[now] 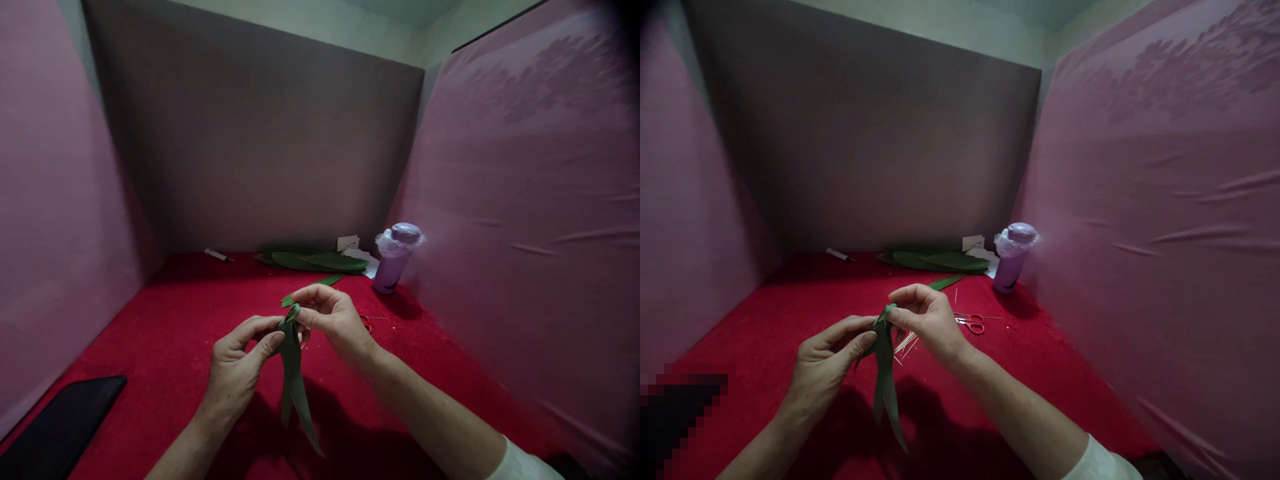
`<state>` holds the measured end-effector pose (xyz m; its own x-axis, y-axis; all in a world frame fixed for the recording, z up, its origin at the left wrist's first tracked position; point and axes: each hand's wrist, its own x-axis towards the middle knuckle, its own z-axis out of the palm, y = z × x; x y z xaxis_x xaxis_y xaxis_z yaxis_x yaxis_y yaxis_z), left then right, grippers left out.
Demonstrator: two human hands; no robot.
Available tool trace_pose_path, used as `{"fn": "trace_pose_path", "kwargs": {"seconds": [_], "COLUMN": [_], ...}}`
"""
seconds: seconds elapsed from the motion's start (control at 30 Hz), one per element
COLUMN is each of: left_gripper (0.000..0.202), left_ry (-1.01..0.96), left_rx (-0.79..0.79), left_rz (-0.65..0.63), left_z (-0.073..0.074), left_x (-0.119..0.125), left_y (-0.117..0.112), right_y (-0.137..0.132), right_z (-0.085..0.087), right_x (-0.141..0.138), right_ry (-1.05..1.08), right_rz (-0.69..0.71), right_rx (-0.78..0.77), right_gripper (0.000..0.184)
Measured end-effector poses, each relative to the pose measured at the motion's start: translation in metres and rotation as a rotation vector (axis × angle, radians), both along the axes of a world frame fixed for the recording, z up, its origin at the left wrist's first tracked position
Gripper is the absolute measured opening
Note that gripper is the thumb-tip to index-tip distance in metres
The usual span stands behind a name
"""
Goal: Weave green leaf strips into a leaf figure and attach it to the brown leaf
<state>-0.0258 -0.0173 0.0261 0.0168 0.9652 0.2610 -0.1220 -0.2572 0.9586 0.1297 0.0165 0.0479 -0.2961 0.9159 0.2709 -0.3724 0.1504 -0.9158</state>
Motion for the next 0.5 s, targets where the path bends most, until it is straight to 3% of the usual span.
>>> {"fn": "trace_pose_path", "kwargs": {"seconds": [0.3, 0.5], "left_gripper": [0.005, 0.008], "left_ry": [-0.162, -0.201], "left_rx": [-0.115, -0.150], "left_rz": [-0.088, -0.057], "left_z": [0.0036, 0.0069], "left_x": [-0.0017, 0.0002], "left_y": [0.0008, 0.0014], "right_y": [-0.0025, -0.0001], "right_z": [-0.0018, -0.0073], "right_x": [0.0015, 0.0034], "right_ry": [-0.070, -0.108], "right_rz": [0.023, 0.024], "right_rx": [-0.013, -0.047], "right_gripper": [0.024, 0.029]}}
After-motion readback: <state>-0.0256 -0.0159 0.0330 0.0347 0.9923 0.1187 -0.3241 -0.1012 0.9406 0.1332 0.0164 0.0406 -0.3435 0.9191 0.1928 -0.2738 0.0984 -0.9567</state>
